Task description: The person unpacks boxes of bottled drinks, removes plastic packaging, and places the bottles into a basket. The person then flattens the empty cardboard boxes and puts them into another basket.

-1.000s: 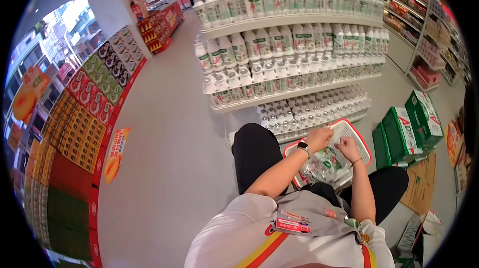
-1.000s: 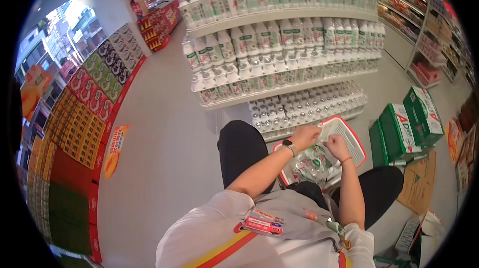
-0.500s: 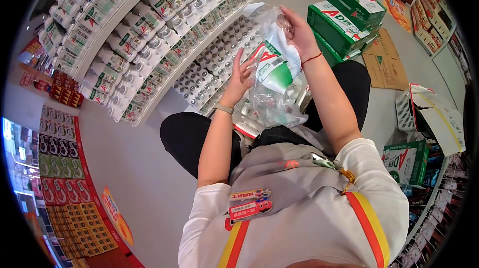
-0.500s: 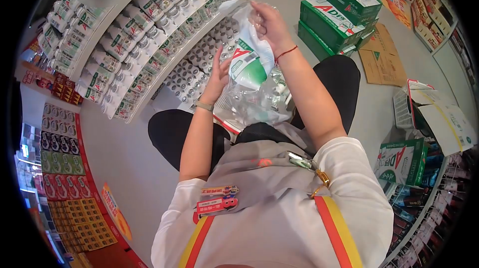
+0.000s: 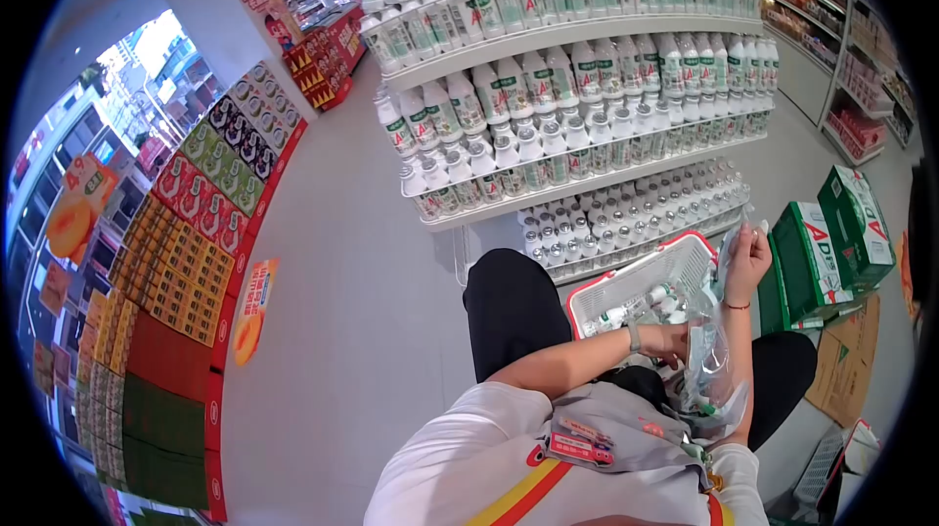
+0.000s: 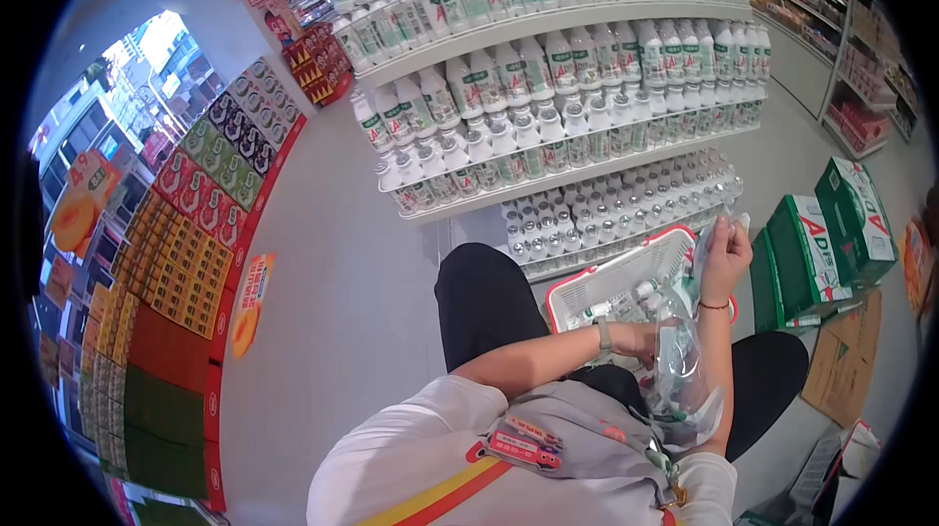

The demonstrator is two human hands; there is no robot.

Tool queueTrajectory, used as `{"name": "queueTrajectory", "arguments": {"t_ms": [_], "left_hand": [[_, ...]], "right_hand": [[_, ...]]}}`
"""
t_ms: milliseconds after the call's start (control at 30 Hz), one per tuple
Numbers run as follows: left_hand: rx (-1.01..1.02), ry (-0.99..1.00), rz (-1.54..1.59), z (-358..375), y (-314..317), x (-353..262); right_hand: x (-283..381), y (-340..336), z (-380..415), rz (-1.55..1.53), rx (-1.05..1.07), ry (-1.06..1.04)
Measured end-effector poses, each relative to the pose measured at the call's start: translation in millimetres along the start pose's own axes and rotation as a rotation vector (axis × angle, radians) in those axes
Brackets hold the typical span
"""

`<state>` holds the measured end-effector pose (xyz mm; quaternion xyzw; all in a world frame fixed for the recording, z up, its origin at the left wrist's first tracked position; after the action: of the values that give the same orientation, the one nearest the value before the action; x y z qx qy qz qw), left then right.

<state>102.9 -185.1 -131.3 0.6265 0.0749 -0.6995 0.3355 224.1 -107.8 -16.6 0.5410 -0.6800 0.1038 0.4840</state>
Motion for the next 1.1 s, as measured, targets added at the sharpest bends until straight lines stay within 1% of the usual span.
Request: {"name": "queueTrajectory", "arguments": {"t_ms": [33, 67, 133, 200, 233, 300, 333, 367, 433, 467, 500, 533, 567, 600, 633, 667, 700, 767, 800, 833, 867, 900, 933, 967, 1033, 1067, 1100], "left_hand": [[-0.072, -0.013, -0.077, 0.2, 2.5, -5.2], [-0.017, 0.106, -0.192, -10.0, -6.5, 6.6], [0.022, 0.232, -0.313, -10.4, -10.2, 8.3], [-0.050, 0.145, 0.077, -5.7, -5.8, 1.0], [-0.063, 0.159, 0.075, -2.4, -7.1, -4.6], [-0.145, 0.244, -0.135, 2.9, -14.3, -16.9], [-0.179, 0.142, -0.023, 7.8, -21.5, -23.7], [-0.271, 0.153, -0.007, 10.3, -30.6, -35.2], [-0.347, 0.394, 0.179, 23.3, -54.7, -58.9], [-0.493, 0.523, 0.333, 33.1, -69.3, -74.3], [-0.637, 0.657, 0.486, 45.3, -80.8, -89.1], [-0.774, 0.698, 0.522, 48.1, -111.8, -84.4], [-1.001, 0.747, 0.495, 62.1, -120.3, -93.0], [-1.137, 0.805, 0.310, 60.5, -141.9, -85.4], [-1.267, 0.855, 0.122, 67.9, -146.5, -85.3], [-1.365, 0.814, -0.104, 64.5, -138.6, -78.8], [-1.465, 0.757, -0.330, 71.9, -117.3, -78.1], [-1.263, 1.143, -0.869, 41.7, -115.6, -50.0], [-1.128, 1.000, 0.024, 22.6, -116.8, -31.0], [-1.124, 0.963, 0.013, 27.1, -105.1, -36.5], [-1.120, 0.926, 0.002, 31.9, -93.2, -42.5], [-1.261, 0.966, -0.902, 64.6, -69.3, -62.5], [-1.120, 0.824, -0.854, 86.2, -56.9, -81.4], [-1.134, 0.821, -0.866, 103.0, -56.0, -93.9], [-1.038, 0.752, -0.965, 118.0, -58.4, -110.6], [-1.066, 0.892, -0.961, 124.8, -58.8, -117.7], [-1.064, 0.893, -0.979, 126.9, -64.5, -121.5]], "right_hand": [[-0.8, 2.6, 1.0, -0.025, 0.018, -0.010], [-2.2, 4.4, 2.1, -0.023, 0.048, 0.009], [-4.1, 5.1, 4.8, -0.031, 0.095, 0.024], [-6.9, 6.3, 6.1, 0.007, 0.131, 0.041], [-8.0, 7.3, 6.7, -0.003, 0.148, 0.037], [-9.9, 10.0, 6.0, 0.147, 0.221, 0.001], [-12.1, 6.1, 2.1, 0.295, 0.297, -0.049], [-16.4, 3.4, 0.9, 0.283, 0.309, -0.054], [-41.4, -5.5, 0.1, 0.459, 0.373, 0.131], [-57.4, -15.8, -3.2, 0.538, 0.530, -0.050], [-43.4, -1.1, 8.9, 0.391, 0.554, 0.165], [-25.1, 16.0, 22.1, 0.253, 0.545, 0.381], [-34.3, 5.7, 21.1, 0.497, 0.757, 0.468], [-24.3, 13.9, 28.7, 0.482, 0.775, 0.462], [-7.5, 26.5, 44.7, 0.338, 0.881, 0.600], [3.1, 37.1, 54.5, 0.191, 0.992, 0.737], [1.8, 41.4, 55.5, 0.176, 1.027, 0.734], [-1.5, 51.8, 52.7, -0.069, 0.945, 0.637], [10.9, 58.4, 50.4, -0.063, 0.832, 0.636], [-5.8, 53.9, 41.8, -0.138, 0.755, 0.653], [-14.4, 54.5, 35.2, -0.187, 0.703, 0.618], [-20.3, 57.1, 29.9, -0.234, 0.648, 0.584], [-25.0, 62.3, 27.9, -0.204, 0.622, 0.514], [-24.5, 69.6, 29.2, -0.219, 0.632, 0.516], [-7.9, 87.1, 31.9, 0.111, 0.810, 0.157], [-15.0, 95.6, 36.5, 0.115, 0.888, -0.022], [-12.5, 102.6, 45.4, 0.061, 0.928, -0.030]]}}
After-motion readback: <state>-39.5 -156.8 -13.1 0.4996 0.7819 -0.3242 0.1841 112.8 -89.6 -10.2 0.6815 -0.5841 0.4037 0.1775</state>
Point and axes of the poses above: each hand's wrist, its own z-axis away from the middle knuckle, its own y-axis out of the palm, x = y × z, the point moved 2 cm from there along -z, towards the middle knuckle, and after that the axes turned 11 degrees about -x, right-handed, at the moved point
